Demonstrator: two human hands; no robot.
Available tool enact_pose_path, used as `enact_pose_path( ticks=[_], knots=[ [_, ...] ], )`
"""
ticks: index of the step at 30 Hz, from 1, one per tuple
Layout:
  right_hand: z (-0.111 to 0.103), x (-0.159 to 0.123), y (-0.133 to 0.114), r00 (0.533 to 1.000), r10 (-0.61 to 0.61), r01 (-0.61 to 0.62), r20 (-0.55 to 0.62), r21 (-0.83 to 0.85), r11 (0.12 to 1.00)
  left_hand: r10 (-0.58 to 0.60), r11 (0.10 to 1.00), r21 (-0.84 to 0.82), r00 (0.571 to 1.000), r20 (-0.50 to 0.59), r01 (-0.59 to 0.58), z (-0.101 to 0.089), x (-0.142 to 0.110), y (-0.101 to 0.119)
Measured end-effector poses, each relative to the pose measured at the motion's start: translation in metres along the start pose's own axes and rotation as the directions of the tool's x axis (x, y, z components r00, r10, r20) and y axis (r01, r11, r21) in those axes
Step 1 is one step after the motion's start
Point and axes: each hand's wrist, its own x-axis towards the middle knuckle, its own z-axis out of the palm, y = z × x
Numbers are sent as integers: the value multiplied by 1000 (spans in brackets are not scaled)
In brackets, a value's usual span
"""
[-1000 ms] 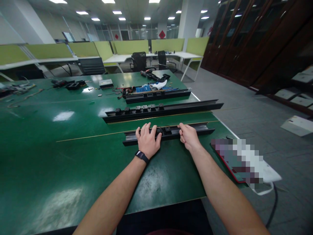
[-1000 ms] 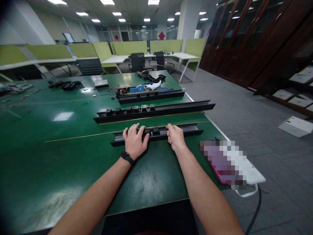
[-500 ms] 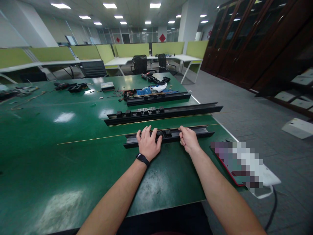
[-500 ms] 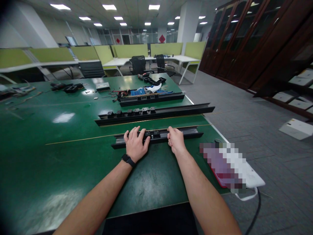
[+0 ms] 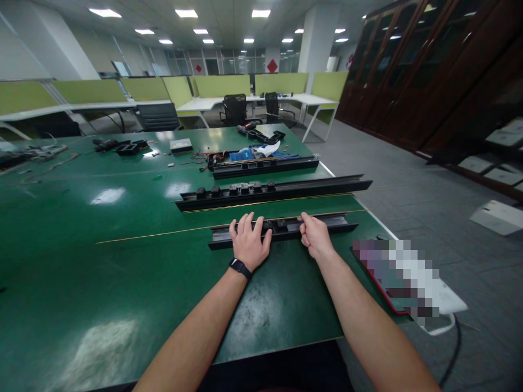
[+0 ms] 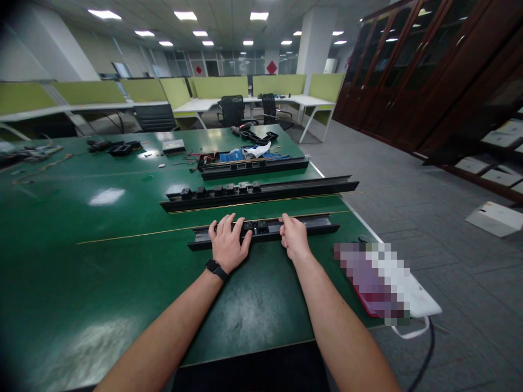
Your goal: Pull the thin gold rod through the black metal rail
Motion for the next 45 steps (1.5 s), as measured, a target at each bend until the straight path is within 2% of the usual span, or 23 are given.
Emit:
enact_pose_path(
  ticks=[10, 18, 29, 45],
  knots=[
    [-3, 0, -1, 999, 21, -19, 40, -34, 999, -8, 1000, -12, 1000, -10, 8, 0, 0, 0],
    [-2, 3, 3, 1000, 7, -7, -15, -7, 1000, -6, 1000, -15, 1000, -7, 6, 1, -1, 0],
    [-4, 0, -2, 999, 35, -33, 36, -36, 999, -3, 1000, -13, 1000, -12, 3, 1, 0, 0],
    [-2, -1, -4, 1000, 2, -1, 16, -22, 1000, 3, 1000, -11, 1000, -7, -3, 2, 0, -1]
  ],
)
